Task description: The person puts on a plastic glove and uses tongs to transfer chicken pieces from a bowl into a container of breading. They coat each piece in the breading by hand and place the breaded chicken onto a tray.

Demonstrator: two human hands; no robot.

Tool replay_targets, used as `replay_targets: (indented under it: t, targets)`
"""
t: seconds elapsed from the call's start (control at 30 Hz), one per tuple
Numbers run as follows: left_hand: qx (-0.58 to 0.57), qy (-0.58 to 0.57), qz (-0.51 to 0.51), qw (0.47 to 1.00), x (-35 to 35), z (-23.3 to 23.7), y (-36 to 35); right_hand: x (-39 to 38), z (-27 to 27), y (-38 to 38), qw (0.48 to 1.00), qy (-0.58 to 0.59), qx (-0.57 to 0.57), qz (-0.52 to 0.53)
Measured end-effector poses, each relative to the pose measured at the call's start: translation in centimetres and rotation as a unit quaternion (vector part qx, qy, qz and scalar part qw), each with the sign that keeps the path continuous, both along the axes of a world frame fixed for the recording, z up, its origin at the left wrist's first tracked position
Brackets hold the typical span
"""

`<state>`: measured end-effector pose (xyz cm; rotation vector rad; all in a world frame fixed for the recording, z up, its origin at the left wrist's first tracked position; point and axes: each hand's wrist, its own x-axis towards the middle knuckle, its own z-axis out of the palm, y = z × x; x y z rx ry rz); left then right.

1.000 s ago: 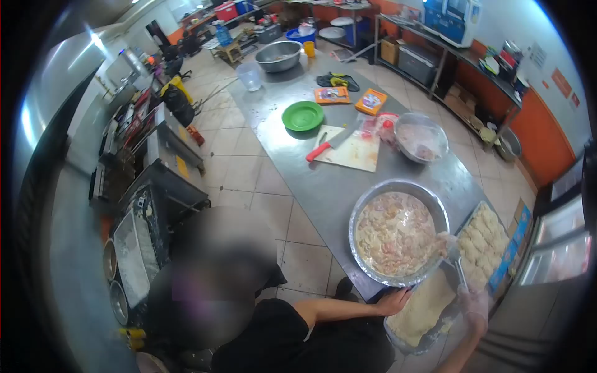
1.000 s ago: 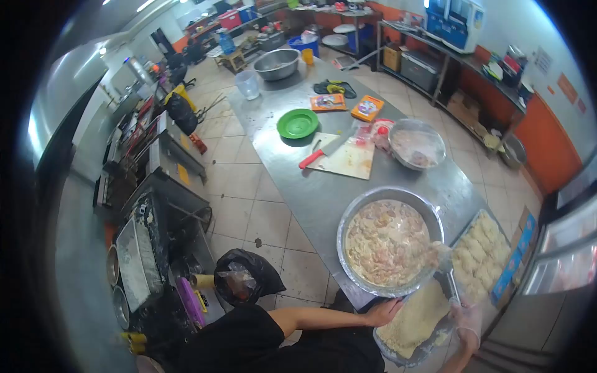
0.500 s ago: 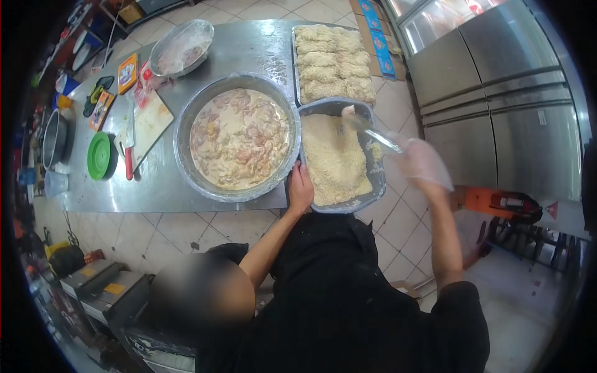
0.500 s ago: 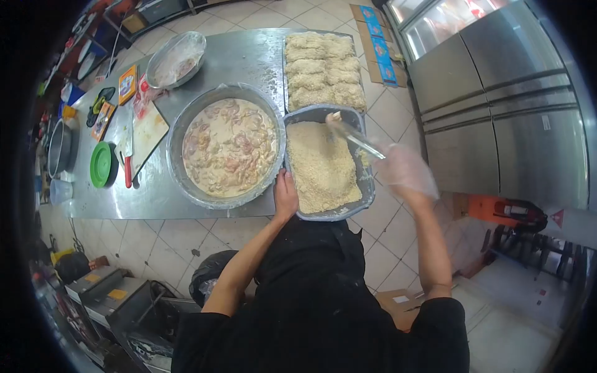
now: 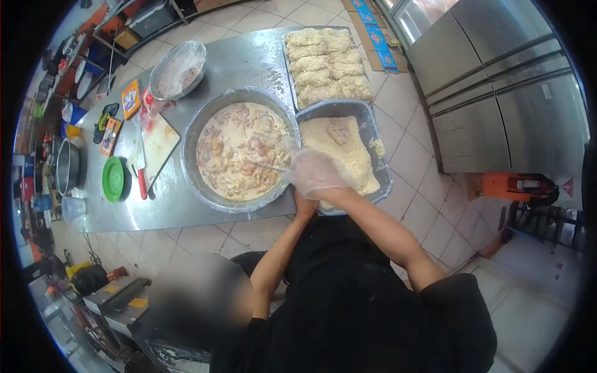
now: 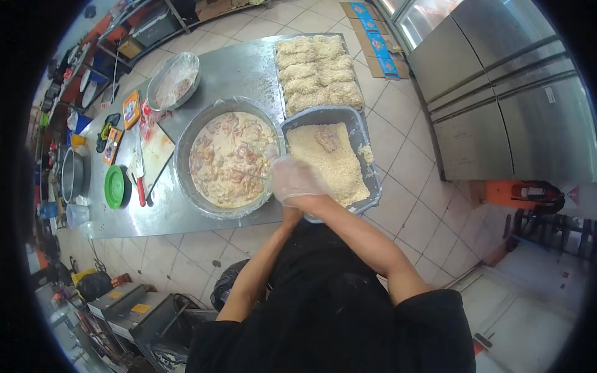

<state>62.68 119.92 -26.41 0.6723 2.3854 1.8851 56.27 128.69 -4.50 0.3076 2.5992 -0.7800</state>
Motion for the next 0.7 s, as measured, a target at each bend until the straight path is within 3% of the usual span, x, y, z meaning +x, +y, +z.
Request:
replay_targets:
  t: [0.07, 0.1, 0.13, 0.17, 0.2, 0.27, 0.33, 0.37, 0.43, 0.47, 0.53, 0.57, 0.63, 0.67, 0.7]
  targets:
    - [-0.134, 0.094, 0.013, 0.986, 1.0, -6.2, -0.1, 0.1, 0.6, -0.5, 1.0, 0.012, -0.006, -0.012]
    - [-0.135, 0.097, 0.009, 0.986, 0.4, -5.0, -0.1, 0.2, 0.8, -0.7, 1.0, 0.019, -0.012, -0.018]
    - [-0.087, 0.047, 0.0, 0.995, -0.3, -2.3, 0.0, 0.7, 0.1, 0.5, 0.999, 0.019, -0.013, -0.023]
    - [-0.038, -0.004, -0.01, 0.999, -1.0, 0.2, 0.2, 1.9, -1.3, 3.1, 0.992, 0.1, 0.049, 0.066]
    - [-0.031, -0.163, 0.116, 0.979, -1.2, 2.1, 1.5, 3.1, -2.5, 5.6, 0.965, 0.178, 0.112, 0.155]
    - [-0.054, -0.166, 0.111, 0.978, -1.2, 3.1, 1.5, 4.5, -4.0, 9.7, 0.992, 0.028, 0.088, -0.082]
    - [-0.077, -0.164, 0.108, 0.977, -1.4, 3.1, 1.6, 8.8, -9.4, 13.2, 0.98, -0.014, -0.026, -0.197]
    - [-0.068, -0.17, 0.113, 0.977, -1.3, 2.8, 1.7, 9.6, -10.6, 12.7, 0.98, -0.01, -0.026, -0.198]
    - [-0.06, -0.174, 0.112, 0.977, -1.0, 2.0, 1.8, 11.1, -12.6, 11.9, 0.906, 0.039, -0.091, -0.41]
    - [-0.054, -0.174, 0.119, 0.976, -0.9, 1.4, 1.9, 11.4, -16.0, 12.0, 0.904, 0.042, -0.092, -0.414]
    - [-0.052, -0.171, 0.121, 0.976, -0.8, 1.5, 1.8, 12.1, -23.2, 12.2, 0.769, 0.047, -0.294, -0.565]
    - [-0.049, -0.181, 0.111, 0.976, -0.9, 2.1, 1.7, 11.6, -22.8, 11.5, 0.766, 0.049, -0.297, -0.568]
    - [-0.045, -0.187, 0.101, 0.976, -1.1, 2.5, 1.6, 9.3, -21.2, 9.7, 0.607, 0.099, -0.421, -0.667]
    - [-0.064, -0.183, 0.1, 0.976, -1.1, 2.4, 1.5, 8.3, -20.9, 10.2, 0.606, 0.101, -0.424, -0.665]
    - [-0.084, -0.182, 0.101, 0.974, -1.1, 2.3, 1.5, 7.2, -20.7, 11.1, 0.547, 0.118, -0.546, -0.623]
